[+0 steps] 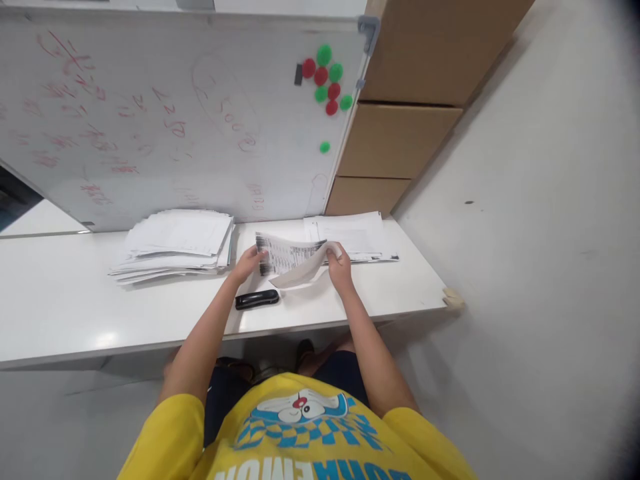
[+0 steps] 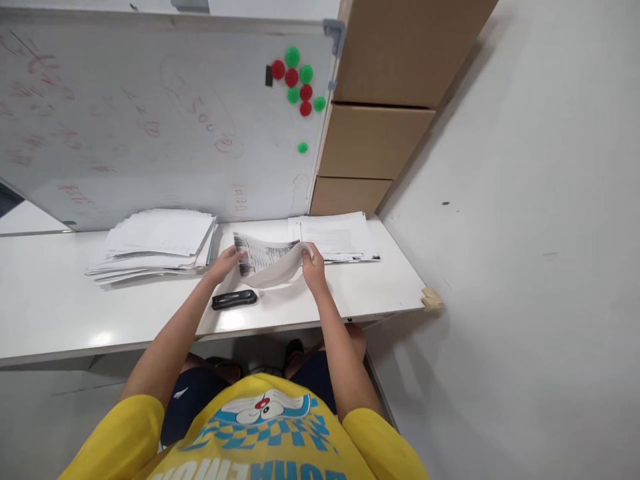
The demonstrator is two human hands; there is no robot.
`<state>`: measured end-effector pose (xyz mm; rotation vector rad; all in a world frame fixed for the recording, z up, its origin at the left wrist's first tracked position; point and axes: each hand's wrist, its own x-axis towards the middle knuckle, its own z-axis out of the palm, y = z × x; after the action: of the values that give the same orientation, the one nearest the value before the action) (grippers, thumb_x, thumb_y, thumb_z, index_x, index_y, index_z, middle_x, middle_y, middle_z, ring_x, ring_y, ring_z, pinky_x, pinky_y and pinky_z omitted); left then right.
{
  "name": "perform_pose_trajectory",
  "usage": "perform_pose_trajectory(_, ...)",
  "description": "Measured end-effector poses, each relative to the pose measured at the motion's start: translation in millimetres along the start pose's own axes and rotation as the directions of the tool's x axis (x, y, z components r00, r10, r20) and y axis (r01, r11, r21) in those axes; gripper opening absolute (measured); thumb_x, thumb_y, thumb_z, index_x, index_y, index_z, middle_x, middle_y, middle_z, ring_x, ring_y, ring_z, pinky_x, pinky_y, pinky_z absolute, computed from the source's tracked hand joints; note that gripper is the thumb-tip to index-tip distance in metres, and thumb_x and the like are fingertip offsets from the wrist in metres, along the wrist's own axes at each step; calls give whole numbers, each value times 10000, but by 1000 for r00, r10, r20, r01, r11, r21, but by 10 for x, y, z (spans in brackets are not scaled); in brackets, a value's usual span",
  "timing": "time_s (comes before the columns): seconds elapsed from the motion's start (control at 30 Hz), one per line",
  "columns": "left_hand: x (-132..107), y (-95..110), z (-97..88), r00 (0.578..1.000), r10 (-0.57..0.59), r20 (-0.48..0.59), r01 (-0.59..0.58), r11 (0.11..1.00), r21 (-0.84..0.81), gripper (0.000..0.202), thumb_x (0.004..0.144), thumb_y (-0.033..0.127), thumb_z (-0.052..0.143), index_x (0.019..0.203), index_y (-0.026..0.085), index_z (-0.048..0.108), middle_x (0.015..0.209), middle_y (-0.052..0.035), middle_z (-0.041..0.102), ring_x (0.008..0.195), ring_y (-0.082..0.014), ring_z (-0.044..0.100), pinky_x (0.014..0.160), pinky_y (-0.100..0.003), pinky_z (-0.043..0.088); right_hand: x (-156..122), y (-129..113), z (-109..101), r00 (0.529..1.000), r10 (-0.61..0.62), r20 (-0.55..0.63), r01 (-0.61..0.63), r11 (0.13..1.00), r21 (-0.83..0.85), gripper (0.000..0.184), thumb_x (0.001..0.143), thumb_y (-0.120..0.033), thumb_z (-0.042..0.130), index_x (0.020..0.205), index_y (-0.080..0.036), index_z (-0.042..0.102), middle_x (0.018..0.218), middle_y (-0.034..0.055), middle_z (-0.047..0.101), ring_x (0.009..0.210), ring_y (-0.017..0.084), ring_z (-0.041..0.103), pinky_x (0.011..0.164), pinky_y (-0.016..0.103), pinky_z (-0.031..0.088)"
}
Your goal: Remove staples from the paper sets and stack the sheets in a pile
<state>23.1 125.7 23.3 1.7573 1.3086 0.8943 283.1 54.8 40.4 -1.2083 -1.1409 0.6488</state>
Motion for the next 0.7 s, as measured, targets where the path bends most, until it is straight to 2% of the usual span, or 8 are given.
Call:
perform_pose_trajectory(0.07,-31,44,-5,999,42,-12,-43,998,-41,383,850,457,491,1036,158,642,1076,-101,688,1011,-225,624,887,-360,486,-52,34,-82,997,11,-83,-12,1000,-15,258,827,-397,493,975,-225,615,938,39,663,948,226,583,938,369,415)
perform_pose_trajectory(0.17,-136,121,-21,995,74,-73,-77,996,-36,302,794,454,586,866,169,659,963,-78,690,970,-232,616,891,-377,476,-165,120,-180,976,95,-198,-97,995,-3,321,810,-405,515,1065,-220,579,1032,60,647,1009,236,568,961,387,401)
perform_pose_trajectory(0.33,-339,250,55,983,147,-112,-142,989,52,326,745,464,644,898,177,653,951,-66,671,918,-234,614,821,-357,491,-357,203,-245,959,206,-194,-192,978,86,352,742,-387,607,1032,-188,599,954,57,678,909,226,596,900,388,446)
perform_pose_trajectory(0.47,-380,315,75,970,198,-138,-182,975,125,346,830,509,524,811,178,622,830,-51,670,817,-214,614,745,-333,496,-381,217,-289,948,226,-223,-198,970,143,406,709,-392,669,1039,-158,631,1001,88,708,949,238,622,911,399,454)
perform_pose_trajectory(0.5,-359,326,19,965,204,-168,-181,973,143,357,856,507,484,790,180,610,820,-51,666,821,-212,611,755,-336,492,-372,216,-316,945,229,-235,-198,969,145,427,704,-400,678,1046,-148,636,1019,102,710,964,245,627,915,407,455)
perform_pose_trajectory(0.57,-273,337,-215,943,159,-291,-89,967,239,372,881,501,446,745,180,577,797,-52,656,826,-211,604,779,-351,486,-361,205,-397,937,232,-261,-205,971,124,456,703,-434,687,1035,-123,647,1031,133,713,984,264,635,921,430,455)
perform_pose_trajectory(0.63,-146,329,-617,877,84,-473,107,926,363,381,884,495,452,688,177,529,757,-54,639,837,-223,602,811,-392,484,-376,186,-511,938,225,-265,-215,974,69,475,709,-474,682,1010,-107,657,1029,157,715,1006,284,635,933,449,448)
perform_pose_trajectory(0.7,-9,289,-1122,816,43,-577,234,887,398,378,881,472,470,653,171,487,742,-73,625,935,-279,592,883,-493,457,-420,163,-639,948,209,-239,-215,977,-3,482,720,-503,670,1001,-111,661,1043,163,713,1034,296,627,951,455,436)
